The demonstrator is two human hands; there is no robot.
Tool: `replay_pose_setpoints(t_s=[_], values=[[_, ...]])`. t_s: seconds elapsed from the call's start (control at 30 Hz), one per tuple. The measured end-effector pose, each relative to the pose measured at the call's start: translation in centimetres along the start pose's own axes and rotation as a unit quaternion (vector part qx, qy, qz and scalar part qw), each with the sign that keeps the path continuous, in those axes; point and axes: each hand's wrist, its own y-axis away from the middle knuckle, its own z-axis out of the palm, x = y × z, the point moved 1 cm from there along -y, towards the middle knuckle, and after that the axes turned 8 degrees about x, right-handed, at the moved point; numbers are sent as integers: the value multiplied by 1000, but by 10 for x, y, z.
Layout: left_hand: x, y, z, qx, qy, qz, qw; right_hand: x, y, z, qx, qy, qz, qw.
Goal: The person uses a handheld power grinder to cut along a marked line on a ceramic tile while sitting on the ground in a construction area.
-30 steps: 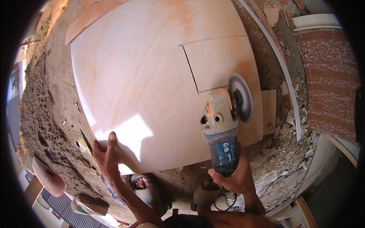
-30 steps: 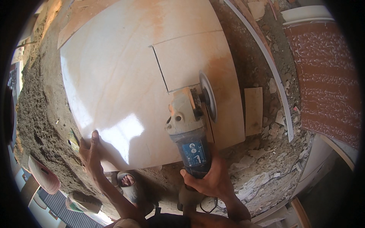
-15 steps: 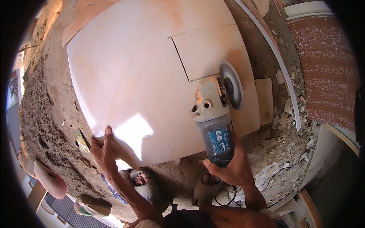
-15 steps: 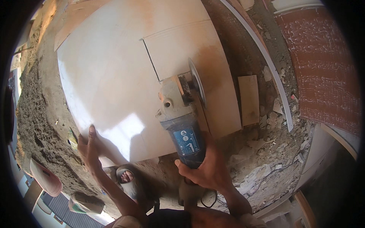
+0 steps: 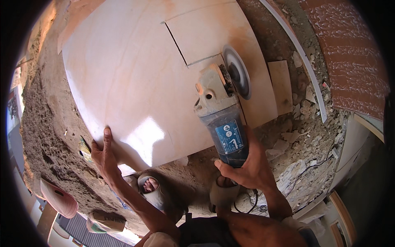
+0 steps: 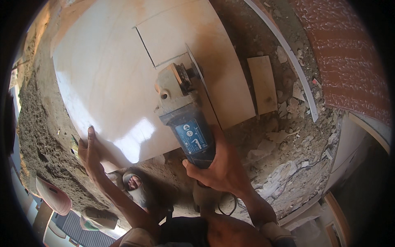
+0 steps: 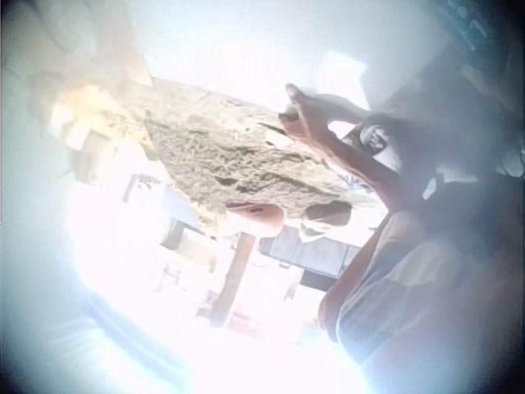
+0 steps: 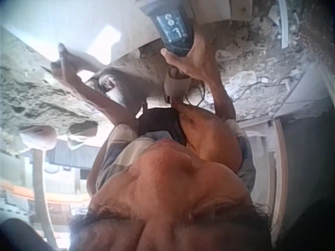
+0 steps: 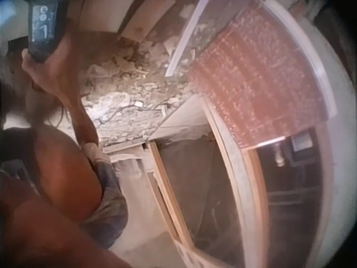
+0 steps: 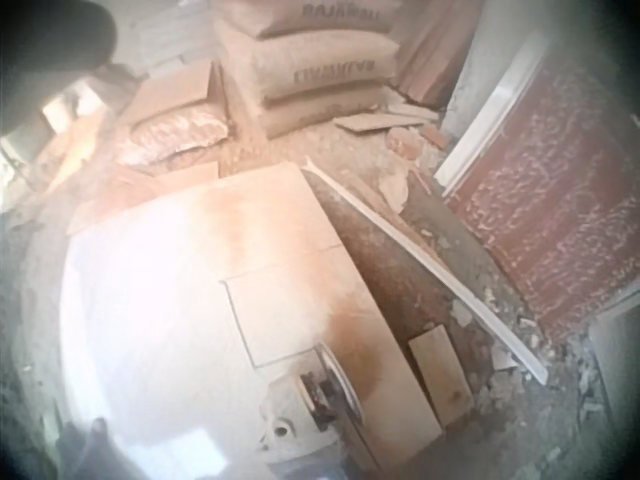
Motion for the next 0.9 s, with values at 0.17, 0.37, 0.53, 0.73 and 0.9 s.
replay_pose_setpoints(t_s=[0.17,0.37,0.53,0.73,0.9], values=[[3,2,1,-11,4,-9,1000,-2,1,-2,0,-6,-2,1000],[-2,-1,1,-4,-4,8,1000,-1,6,-2,2,0,-2,1000],[3,3,1,0,-21,18,1000,-2,5,-2,-4,-10,21,1000],[-5,-1,2,-4,-13,17,1000,-3,7,-3,-3,-7,21,1000],[2,4,4,-3,-13,34,999,-3,11,-4,-2,-21,29,999]])
